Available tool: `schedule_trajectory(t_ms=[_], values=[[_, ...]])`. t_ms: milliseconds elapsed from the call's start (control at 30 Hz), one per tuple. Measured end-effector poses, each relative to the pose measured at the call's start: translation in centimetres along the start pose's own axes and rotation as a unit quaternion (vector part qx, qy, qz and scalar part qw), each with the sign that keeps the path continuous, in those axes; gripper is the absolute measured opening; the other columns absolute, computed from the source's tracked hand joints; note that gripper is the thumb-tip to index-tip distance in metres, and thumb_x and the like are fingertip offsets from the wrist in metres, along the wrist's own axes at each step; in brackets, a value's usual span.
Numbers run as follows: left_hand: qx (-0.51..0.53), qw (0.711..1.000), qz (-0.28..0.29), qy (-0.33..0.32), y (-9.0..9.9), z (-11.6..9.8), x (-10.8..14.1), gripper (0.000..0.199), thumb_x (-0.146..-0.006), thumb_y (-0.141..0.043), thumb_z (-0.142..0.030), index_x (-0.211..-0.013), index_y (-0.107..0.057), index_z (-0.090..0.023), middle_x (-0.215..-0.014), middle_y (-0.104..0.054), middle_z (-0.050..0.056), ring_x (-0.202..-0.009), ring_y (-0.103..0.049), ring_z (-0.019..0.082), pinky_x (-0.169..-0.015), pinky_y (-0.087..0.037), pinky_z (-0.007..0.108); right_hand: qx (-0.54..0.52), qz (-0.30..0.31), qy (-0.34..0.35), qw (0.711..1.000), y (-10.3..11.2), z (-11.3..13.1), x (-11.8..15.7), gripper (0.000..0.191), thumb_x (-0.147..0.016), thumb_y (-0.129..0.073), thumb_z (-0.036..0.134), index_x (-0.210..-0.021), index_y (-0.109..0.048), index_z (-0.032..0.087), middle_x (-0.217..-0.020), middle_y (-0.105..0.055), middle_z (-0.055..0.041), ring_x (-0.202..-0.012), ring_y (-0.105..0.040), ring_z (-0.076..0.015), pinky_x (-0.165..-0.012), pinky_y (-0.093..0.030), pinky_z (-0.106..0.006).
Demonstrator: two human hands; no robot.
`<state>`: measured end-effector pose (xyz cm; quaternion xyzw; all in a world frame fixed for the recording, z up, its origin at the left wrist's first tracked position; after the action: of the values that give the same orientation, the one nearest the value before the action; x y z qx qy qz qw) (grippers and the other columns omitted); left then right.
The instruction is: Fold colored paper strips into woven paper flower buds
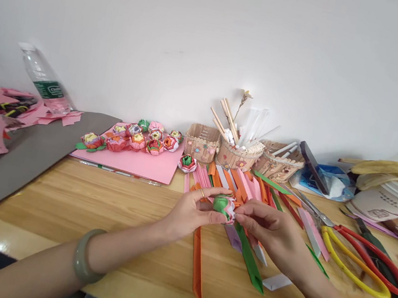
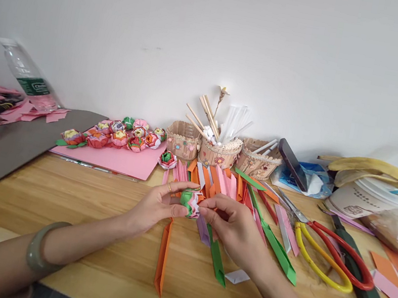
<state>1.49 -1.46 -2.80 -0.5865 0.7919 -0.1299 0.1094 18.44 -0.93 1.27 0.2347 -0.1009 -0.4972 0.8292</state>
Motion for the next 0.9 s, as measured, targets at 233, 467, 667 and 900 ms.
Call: schedule_trajectory(t_ms=[233,467,667,900], values=[[-0.038,0.999,-0.015,-0.01,0.01,-0.01,-0.04,0.049,-0.058,-0.075,-0.024,-0.105,-0.061,-0.019,-0.098,-0.066,0.005,-0.087,-0.06,0.017,-0.081,-0.046,0.029,0.059,-0.042,0.015,0.997,-0.42,-0.02,-0.06,0.017,-0.079,-0.056,0.027,-0.067,-0.061,0.016,-0.061,-0.058,-0.0006,-0.053,-0.052,-0.011,-0.048,-0.04,-0.021],[-0.059,0.998,-0.005,-0.029,-0.12,-0.07,0.17,0.047,-0.058,-0.075,-0.023,-0.103,-0.062,-0.02,-0.107,-0.063,0.006,-0.092,-0.059,0.018,-0.081,-0.046,0.028,0.015,-0.036,-0.013,0.999,-0.62,-0.41,-0.16,0.016,-0.076,-0.059,0.028,-0.065,-0.057,0.017,-0.057,-0.056,0.0017,-0.049,-0.051,-0.0102,-0.044,-0.038,-0.021],[-0.048,0.999,-0.006,-0.02,-0.05,-0.2,0.08,0.048,-0.059,-0.074,-0.023,-0.105,-0.06,-0.019,-0.101,-0.065,0.006,-0.089,-0.059,0.016,-0.08,-0.046,0.027,0.053,-0.063,0.053,0.995,-0.7,-0.52,-0.07,0.015,-0.079,-0.057,0.028,-0.068,-0.061,0.018,-0.063,-0.059,-0.0002,-0.057,-0.052,-0.0126,-0.052,-0.04,-0.024],[-0.039,0.999,-0.03,-0.02,-0.04,-0.19,0.04,0.05,-0.058,-0.074,-0.021,-0.105,-0.06,-0.019,-0.098,-0.066,0.005,-0.088,-0.059,0.017,-0.079,-0.047,0.029,0.084,-0.075,0.058,0.992,-0.66,-0.58,-0.19,0.014,-0.081,-0.055,0.027,-0.072,-0.063,0.018,-0.069,-0.06,-0.0013,-0.062,-0.054,-0.0133,-0.056,-0.041,-0.024]])
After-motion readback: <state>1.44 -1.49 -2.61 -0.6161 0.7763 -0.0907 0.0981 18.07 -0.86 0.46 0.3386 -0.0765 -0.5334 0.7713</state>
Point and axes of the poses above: each hand's wrist, its own x-axis away from the middle knuckle, its own y-axis out of the back of the hand, z = x × y, the point moved 1 cm from there along -x, towards the middle knuckle
